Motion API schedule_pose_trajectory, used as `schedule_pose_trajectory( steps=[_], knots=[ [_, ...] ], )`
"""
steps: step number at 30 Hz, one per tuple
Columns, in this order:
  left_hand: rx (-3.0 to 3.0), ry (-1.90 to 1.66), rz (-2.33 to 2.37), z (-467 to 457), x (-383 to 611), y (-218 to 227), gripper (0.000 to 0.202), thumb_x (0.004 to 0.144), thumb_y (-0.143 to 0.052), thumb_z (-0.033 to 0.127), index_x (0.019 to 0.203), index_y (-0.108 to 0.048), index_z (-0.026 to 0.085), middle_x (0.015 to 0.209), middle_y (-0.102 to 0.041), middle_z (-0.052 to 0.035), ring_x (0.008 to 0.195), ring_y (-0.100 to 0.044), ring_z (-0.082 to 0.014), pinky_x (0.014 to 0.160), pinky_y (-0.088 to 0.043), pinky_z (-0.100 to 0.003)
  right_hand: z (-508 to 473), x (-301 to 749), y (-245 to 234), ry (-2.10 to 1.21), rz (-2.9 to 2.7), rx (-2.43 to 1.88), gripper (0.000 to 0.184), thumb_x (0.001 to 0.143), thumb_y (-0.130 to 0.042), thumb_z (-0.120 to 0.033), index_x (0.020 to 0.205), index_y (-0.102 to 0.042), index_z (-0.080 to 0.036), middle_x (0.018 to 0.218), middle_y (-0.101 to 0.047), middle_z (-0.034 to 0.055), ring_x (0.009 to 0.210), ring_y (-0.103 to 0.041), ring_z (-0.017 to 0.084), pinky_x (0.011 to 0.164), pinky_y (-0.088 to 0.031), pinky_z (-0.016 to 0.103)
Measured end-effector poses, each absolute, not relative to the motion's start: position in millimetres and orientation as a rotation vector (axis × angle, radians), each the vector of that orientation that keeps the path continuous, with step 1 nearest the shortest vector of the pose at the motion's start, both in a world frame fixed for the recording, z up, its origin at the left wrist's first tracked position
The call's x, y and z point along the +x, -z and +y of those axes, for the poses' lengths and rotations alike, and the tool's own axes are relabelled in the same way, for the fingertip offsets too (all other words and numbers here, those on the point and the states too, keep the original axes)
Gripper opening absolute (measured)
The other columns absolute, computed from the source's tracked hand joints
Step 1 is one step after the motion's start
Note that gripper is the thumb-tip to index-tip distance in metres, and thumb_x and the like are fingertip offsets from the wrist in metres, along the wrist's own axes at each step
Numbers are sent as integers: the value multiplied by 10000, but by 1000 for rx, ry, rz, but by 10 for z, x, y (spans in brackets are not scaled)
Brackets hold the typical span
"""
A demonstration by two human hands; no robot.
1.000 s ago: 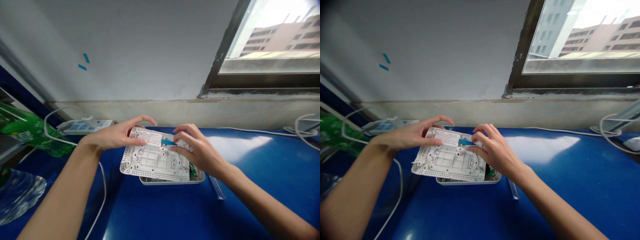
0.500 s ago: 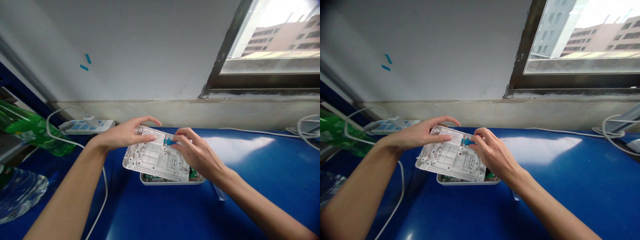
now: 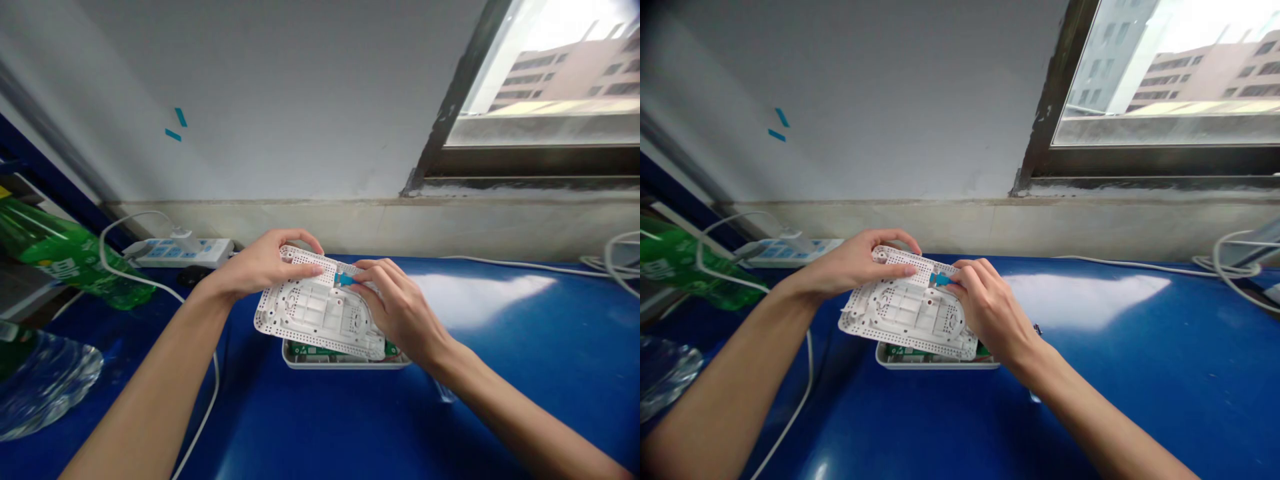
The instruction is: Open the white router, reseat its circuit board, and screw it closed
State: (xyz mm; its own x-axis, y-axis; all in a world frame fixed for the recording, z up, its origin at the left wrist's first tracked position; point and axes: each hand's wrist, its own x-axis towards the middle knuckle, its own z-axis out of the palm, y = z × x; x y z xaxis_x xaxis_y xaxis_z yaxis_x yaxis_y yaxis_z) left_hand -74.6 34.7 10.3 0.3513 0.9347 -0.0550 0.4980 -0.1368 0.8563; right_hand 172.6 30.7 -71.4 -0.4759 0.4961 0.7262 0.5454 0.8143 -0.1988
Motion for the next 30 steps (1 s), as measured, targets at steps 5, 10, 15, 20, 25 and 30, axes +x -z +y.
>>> schedule_pose_trajectory(
  steps=[5, 10, 15, 20, 25, 30],
  knots=[
    [1820, -672, 1296, 356, -731, -116, 354, 797, -798, 421, 1058, -690, 208, 810, -701, -22, 667, -638, -142, 529, -467, -186, 322, 1729, 783, 25, -2196, -832, 44, 995, -553, -100, 1026, -559, -131, 1033, -689, 160, 898, -661, 255, 727, -558, 381],
    [1858, -712, 1313, 360, -715, -117, 332, 802, -782, 412, 1033, -687, 195, 704, -634, 6, 580, -570, -112, 468, -406, -166, 360, 1748, 838, -116, -2202, -864, 43, 1004, -543, -133, 989, -512, -159, 1043, -662, 167, 879, -644, 247, 714, -540, 376],
    [1832, -739, 1354, 351, -662, -138, 322, 807, -766, 419, 1016, -678, 190, 685, -595, 8, 564, -538, -111, 460, -394, -174, 356, 1733, 839, -231, -2171, -908, 79, 1015, -504, -157, 948, -478, -189, 1043, -661, 149, 860, -633, 233, 727, -533, 386],
    [1841, -801, 1419, 346, -642, -147, 343, 799, -772, 437, 1028, -665, 205, 635, -542, 22, 514, -498, -108, 430, -353, -181, 352, 1698, 851, -216, -2153, -961, 72, 1013, -469, -147, 955, -469, -190, 1003, -644, 142, 872, -612, 242, 733, -513, 398],
    [1878, -751, 1359, 353, -695, -158, 320, 809, -762, 430, 1017, -670, 205, 692, -594, 5, 561, -541, -118, 462, -387, -183, 381, 1753, 851, -240, -2253, -894, 93, 1035, -481, -177, 948, -459, -200, 914, -572, 71, 798, -557, 197, 692, -462, 341],
    [1874, -788, 1369, 354, -692, -176, 299, 814, -761, 414, 1008, -669, 206, 663, -565, 20, 544, -511, -103, 441, -363, -166, 402, 1730, 817, -217, -2234, -897, 105, 1033, -482, -172, 936, -452, -199, 921, -572, 79, 812, -551, 205, 694, -456, 346]
  ],
)
